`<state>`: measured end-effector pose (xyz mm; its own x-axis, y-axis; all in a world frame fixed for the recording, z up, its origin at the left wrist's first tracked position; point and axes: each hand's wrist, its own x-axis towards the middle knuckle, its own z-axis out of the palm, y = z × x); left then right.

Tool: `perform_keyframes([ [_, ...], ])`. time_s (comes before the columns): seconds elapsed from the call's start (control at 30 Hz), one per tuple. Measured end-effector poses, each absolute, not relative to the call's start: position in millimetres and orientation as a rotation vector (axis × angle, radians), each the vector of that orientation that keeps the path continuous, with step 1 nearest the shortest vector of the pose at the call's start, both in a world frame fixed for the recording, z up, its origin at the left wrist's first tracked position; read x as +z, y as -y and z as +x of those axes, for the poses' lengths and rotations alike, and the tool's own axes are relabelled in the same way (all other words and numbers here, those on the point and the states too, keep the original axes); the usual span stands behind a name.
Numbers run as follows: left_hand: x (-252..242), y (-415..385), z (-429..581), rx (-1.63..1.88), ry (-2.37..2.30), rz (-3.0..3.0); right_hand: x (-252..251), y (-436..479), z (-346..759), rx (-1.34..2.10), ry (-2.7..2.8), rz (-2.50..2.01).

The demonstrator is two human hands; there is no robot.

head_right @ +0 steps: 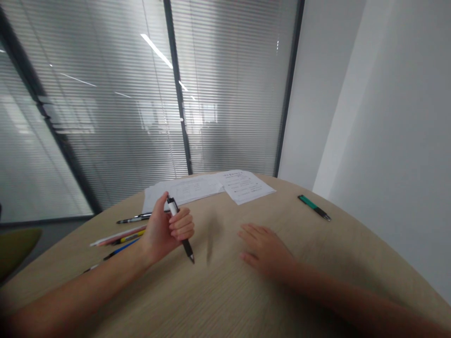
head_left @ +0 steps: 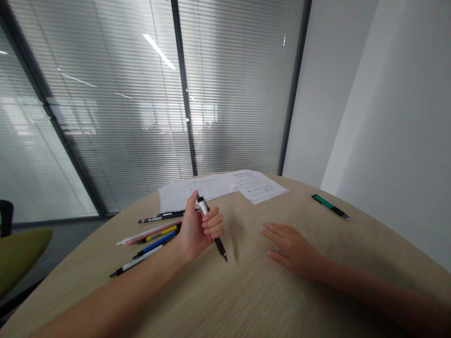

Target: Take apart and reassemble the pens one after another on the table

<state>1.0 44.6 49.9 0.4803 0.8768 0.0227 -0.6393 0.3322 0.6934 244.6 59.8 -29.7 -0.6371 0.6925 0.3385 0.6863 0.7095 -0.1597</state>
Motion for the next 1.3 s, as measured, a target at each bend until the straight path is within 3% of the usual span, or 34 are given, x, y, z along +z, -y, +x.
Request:
perform_keyframes([
  [0.2,47,-44,3,1.052,-0.384,0.711,-38,-82,257,0.037,2.549,-1.272],
  [0.87,45,-39,11,1.034,-0.396,0.717,-39,-80,255,-0.025,2.552,-1.274],
  [1.3,37,-27,32,1.101,-0.472,0.620,-28,-65,245,-0.139,2.481,-1.021],
])
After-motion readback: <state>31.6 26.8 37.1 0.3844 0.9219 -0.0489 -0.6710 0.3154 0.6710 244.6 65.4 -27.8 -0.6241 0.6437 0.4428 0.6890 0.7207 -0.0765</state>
